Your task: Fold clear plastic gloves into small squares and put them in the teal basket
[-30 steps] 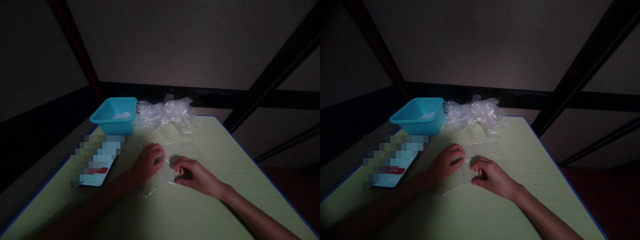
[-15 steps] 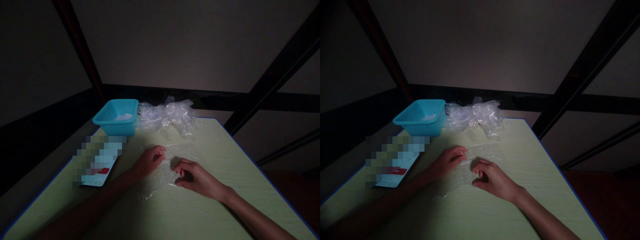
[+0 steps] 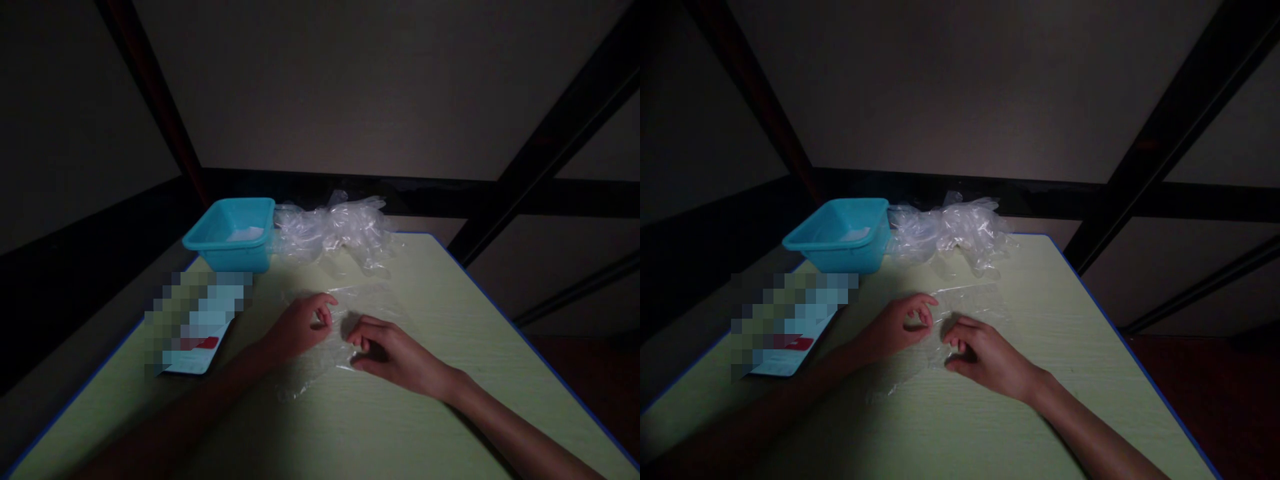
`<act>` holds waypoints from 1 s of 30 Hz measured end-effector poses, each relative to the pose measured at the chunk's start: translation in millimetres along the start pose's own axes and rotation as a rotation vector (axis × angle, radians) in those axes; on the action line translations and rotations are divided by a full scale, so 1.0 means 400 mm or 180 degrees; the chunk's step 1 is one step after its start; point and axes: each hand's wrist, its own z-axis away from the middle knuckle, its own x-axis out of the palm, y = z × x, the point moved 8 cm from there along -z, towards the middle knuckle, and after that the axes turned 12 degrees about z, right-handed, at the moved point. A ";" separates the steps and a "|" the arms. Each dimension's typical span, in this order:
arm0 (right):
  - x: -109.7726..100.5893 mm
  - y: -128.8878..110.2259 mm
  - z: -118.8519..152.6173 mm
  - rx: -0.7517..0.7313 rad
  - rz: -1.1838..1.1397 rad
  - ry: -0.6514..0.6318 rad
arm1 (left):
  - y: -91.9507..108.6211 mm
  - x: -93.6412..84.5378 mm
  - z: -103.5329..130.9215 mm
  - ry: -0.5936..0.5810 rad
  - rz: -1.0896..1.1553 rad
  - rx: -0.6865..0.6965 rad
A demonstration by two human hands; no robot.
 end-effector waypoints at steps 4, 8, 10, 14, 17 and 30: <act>-0.001 0.001 0.001 -0.0015 0.0032 0.0000 | 0.011 -0.001 0.004 0.0030 -0.0331 0.0057; 0.000 0.001 0.003 -0.0048 0.0019 0.0021 | 0.020 -0.003 0.006 0.0103 -0.0436 0.0111; 0.001 0.001 0.004 -0.0048 0.0030 0.0003 | 0.021 -0.004 0.005 0.0167 -0.0357 0.0122; 0.000 0.000 0.004 -0.0033 0.0088 -0.0032 | 0.010 -0.003 0.001 0.0230 0.0089 0.0023; 0.001 0.000 0.003 -0.0029 0.0110 -0.0055 | 0.001 -0.002 -0.002 0.0267 0.0304 -0.0047; 0.003 -0.004 0.008 -0.0137 0.0167 -0.0068 | -0.009 -0.019 -0.002 0.0644 -0.0408 0.0297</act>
